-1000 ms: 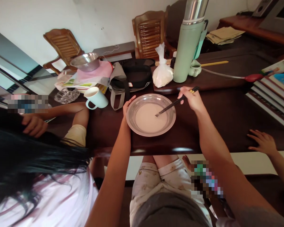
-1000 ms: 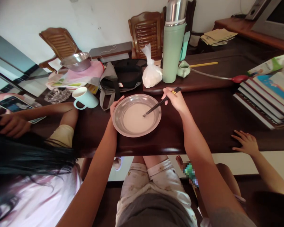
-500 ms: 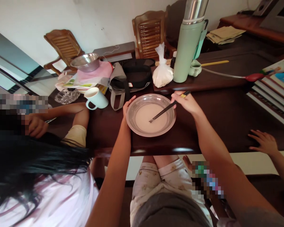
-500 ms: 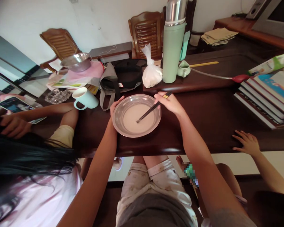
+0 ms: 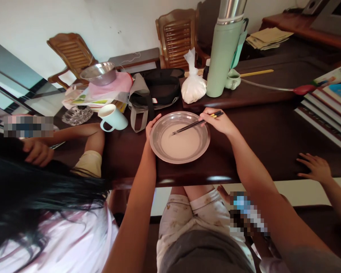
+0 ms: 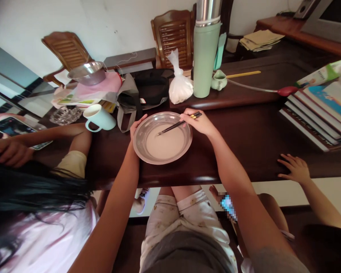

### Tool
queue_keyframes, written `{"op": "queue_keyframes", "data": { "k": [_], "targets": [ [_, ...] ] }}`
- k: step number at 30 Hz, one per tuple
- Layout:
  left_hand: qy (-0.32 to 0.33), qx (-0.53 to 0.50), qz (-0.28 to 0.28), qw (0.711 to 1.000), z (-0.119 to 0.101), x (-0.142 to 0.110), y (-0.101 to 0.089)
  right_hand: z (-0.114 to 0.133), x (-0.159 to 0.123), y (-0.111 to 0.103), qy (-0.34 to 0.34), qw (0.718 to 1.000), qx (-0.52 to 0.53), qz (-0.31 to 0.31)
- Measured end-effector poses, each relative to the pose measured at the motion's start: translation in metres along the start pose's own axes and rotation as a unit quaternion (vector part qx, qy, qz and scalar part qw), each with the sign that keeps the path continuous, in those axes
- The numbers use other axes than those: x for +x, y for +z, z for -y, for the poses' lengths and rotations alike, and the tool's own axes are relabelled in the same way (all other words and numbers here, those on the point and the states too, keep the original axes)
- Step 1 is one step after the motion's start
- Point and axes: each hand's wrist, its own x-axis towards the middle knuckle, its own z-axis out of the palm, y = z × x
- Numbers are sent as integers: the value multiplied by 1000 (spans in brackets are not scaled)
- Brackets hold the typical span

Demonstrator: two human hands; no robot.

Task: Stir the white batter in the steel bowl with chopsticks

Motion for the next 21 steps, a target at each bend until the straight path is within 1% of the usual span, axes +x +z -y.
{"op": "queue_keyframes", "data": {
  "k": [2, 3, 4, 6, 8, 9, 10, 11, 14, 15, 16, 19, 20, 21],
  "targets": [
    [-4, 4, -1, 1000, 0, 0, -1, -2, 0, -5, -3, 998, -6, -63],
    [-6, 5, -2, 1000, 0, 0, -1, -3, -1, -8, -7, 996, -8, -84],
    [-8, 5, -2, 1000, -1, -1, -1, -3, -1, -9, -9, 996, -1, -86],
    [-8, 2, 0, 1000, -1, -2, 0, -2, -1, -8, -5, 999, 17, -48],
    [-5, 1, 2, 1000, -1, -2, 1, 0, -1, -3, 6, 1000, 12, 14],
    [-3, 2, 3, 1000, -1, -2, 1, 0, 0, -1, 9, 999, 7, 31],
    [-1, 3, 2, 1000, -1, -2, 2, 0, 0, 1, 11, 999, 7, 33],
    [0, 5, 1, 1000, -1, -2, 2, -1, 1, 1, 9, 1000, 8, 18],
    [-1, 10, -3, 1000, -1, -2, 2, -4, 1, -4, -3, 998, 18, -64],
    [1, 10, -2, 1000, -1, -3, 2, -4, 0, -6, -5, 997, 24, -73],
    [5, 9, -1, 1000, -1, -3, 2, -5, 0, -7, -4, 997, 30, -65],
    [10, 4, 2, 1000, -2, -4, 4, -4, 0, -4, 5, 999, 35, 8],
    [6, 2, -1, 1000, -2, -4, 4, -4, 0, -2, 6, 999, 29, 23],
    [1, 1, -5, 1000, -2, -4, 5, -4, 0, 0, 6, 999, 21, 26]
  ]
}}
